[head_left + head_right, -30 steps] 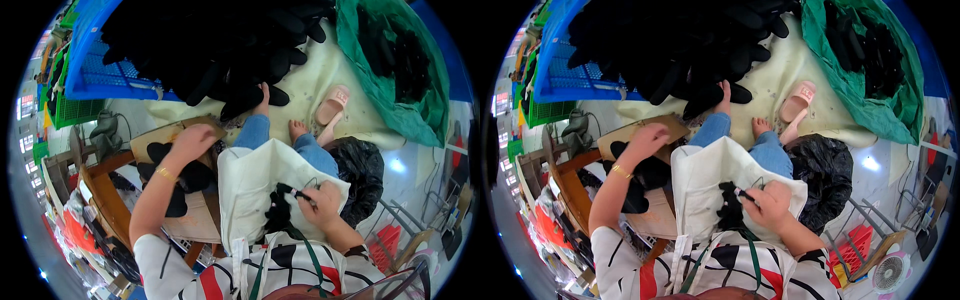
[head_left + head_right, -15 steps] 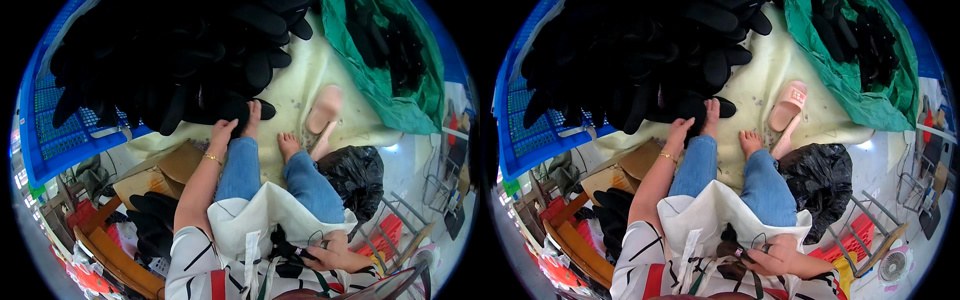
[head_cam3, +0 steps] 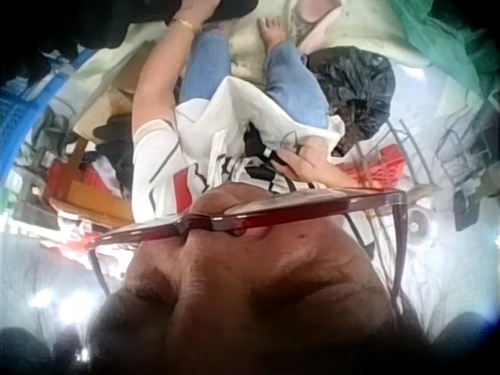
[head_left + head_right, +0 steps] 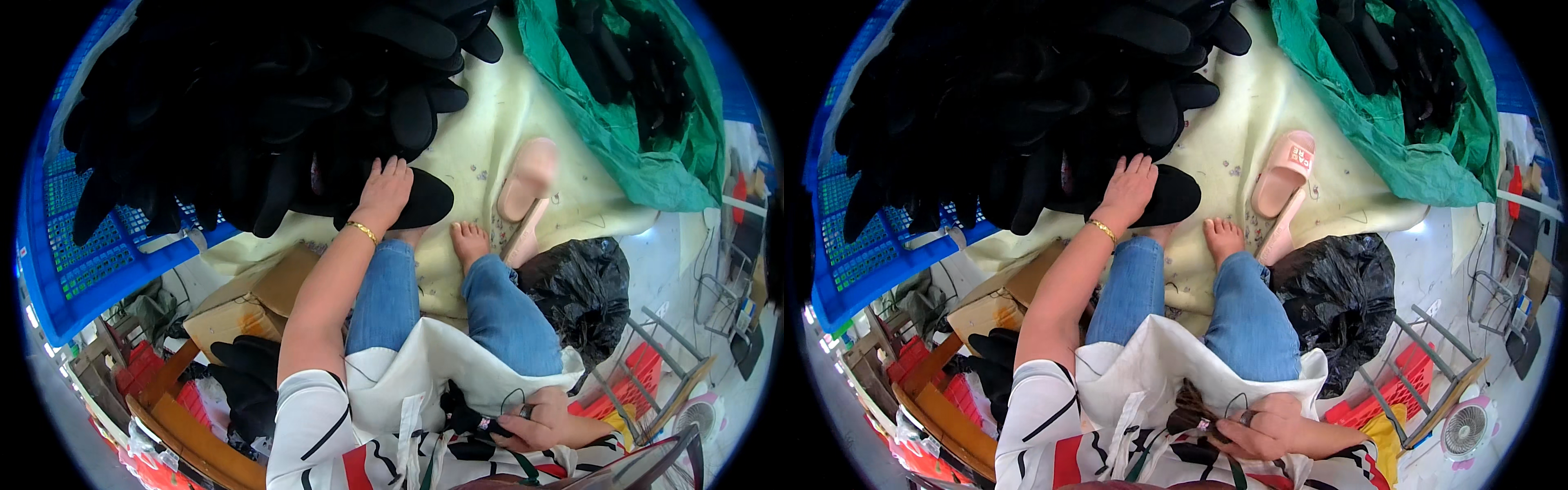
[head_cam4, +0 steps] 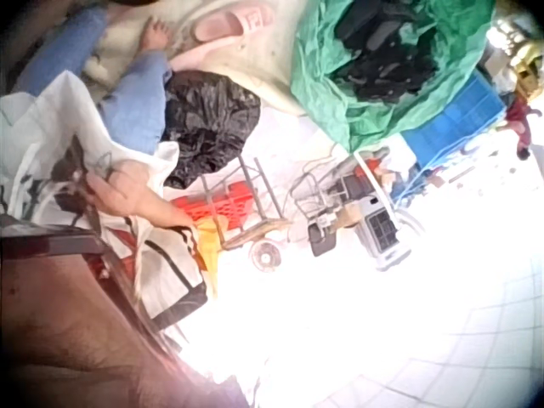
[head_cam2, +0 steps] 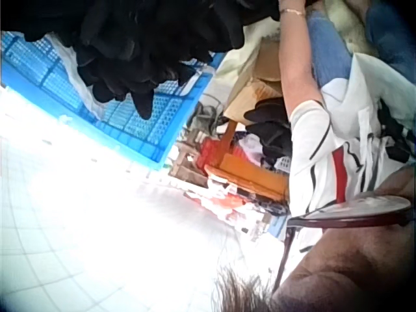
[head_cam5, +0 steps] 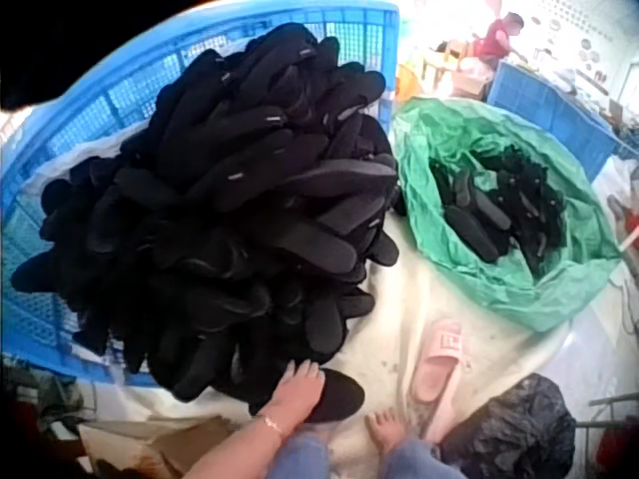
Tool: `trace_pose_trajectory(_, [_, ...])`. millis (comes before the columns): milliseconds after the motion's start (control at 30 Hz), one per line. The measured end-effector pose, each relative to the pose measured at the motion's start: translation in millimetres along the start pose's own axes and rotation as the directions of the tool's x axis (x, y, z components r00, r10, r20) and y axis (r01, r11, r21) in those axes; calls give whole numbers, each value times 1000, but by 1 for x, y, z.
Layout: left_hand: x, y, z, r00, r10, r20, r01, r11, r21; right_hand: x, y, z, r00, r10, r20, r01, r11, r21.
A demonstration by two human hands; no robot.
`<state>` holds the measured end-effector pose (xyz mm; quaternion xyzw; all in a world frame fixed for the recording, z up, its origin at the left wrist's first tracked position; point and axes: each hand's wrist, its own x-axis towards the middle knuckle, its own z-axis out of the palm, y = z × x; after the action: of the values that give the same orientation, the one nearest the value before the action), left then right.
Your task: The person sits on the floor and sews a black shoe using a needle and thread. They pull the thread through the shoe material, adjust the shoe, and occasionally reach for other shoes from a nearby pile.
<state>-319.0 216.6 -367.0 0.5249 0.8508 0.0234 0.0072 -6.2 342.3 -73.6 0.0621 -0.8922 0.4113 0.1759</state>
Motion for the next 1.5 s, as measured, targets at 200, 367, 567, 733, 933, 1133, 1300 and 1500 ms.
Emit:
trace_pose_trajectory(200, [30,-1,3,787,-102,608,188,979,-78,1,3,2,1000,2,7,-2,1000,-24])
trace_pose_trajectory(367, [14,9,-12,783,-127,608,245,963,-114,3,0,-3,1000,3,28,-1,999,-44])
trace_pose_trajectory(567, [3,8,-8,779,-148,610,300,941,-155,3,-5,-5,998,59,30,-58,998,-25])
trace_pose_trajectory(733, [-9,12,-66,873,-266,409,365,913,-186,0,-3,-2,999,48,17,-48,999,-13])
trace_pose_trajectory(933, [-29,-36,-80,667,-725,169,721,573,-390,5,-2,-8,991,51,127,-47,998,-38])
trace_pose_trajectory(1133, [-60,-87,-2,565,-782,264,787,415,-456,4,-4,-4,996,66,62,-66,998,4])
trace_pose_trajectory(1300, [-66,-59,-18,627,-696,350,707,320,-631,8,-11,-11,982,94,161,-84,994,-73])
trace_pose_trajectory(1500, [-102,-55,-139,686,-651,326,374,-68,-925,-14,-8,-7,988,115,104,-113,993,-24])
